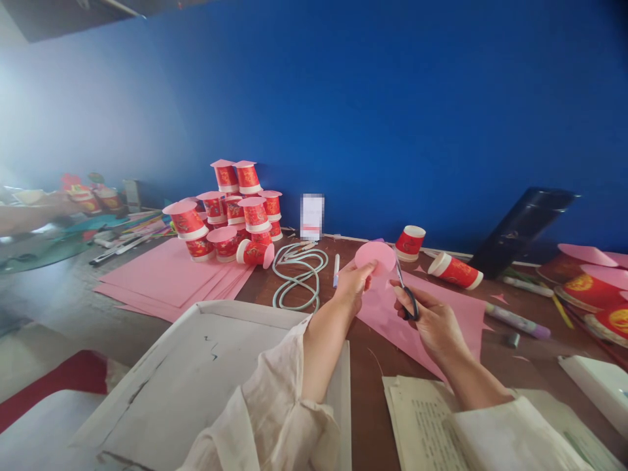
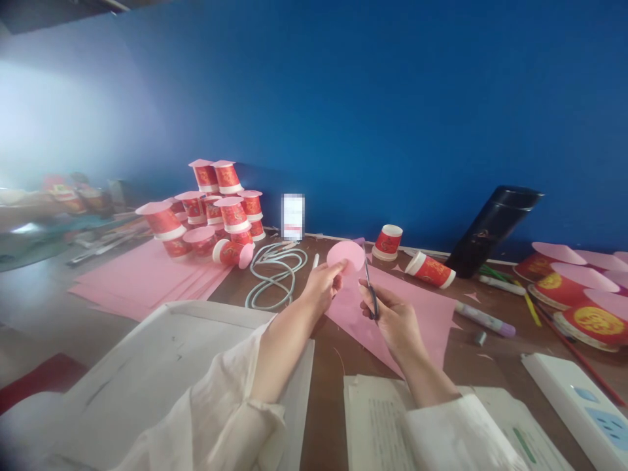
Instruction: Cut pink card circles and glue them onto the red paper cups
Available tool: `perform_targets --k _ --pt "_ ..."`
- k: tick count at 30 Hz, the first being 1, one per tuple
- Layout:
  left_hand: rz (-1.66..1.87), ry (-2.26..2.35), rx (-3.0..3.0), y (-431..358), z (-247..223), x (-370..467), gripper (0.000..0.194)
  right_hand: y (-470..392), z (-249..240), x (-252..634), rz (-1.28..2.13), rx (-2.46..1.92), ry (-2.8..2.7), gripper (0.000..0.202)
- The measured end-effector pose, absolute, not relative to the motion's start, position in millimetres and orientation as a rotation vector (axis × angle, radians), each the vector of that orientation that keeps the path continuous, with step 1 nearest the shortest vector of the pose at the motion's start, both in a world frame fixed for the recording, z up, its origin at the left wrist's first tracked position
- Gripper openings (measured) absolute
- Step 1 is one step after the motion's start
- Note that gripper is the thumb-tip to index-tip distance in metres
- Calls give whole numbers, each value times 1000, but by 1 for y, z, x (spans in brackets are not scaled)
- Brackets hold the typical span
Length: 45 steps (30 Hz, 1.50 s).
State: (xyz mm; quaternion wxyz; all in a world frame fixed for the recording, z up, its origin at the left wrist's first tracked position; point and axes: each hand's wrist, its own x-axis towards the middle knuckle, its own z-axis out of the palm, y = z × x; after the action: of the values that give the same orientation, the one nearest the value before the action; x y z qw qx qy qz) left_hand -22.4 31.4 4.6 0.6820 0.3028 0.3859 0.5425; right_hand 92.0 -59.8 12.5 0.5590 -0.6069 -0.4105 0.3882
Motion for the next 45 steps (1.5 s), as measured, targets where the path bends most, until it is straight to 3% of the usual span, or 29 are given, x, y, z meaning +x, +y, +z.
perform_targets --k 23,45 --pt "1150 766 295 20 22 -18 28 -62 15 87 960 -1403 -913 51" --pt "1091 999 716 -9 57 -42 19 -58 8 94 966 -1393 -944 52"
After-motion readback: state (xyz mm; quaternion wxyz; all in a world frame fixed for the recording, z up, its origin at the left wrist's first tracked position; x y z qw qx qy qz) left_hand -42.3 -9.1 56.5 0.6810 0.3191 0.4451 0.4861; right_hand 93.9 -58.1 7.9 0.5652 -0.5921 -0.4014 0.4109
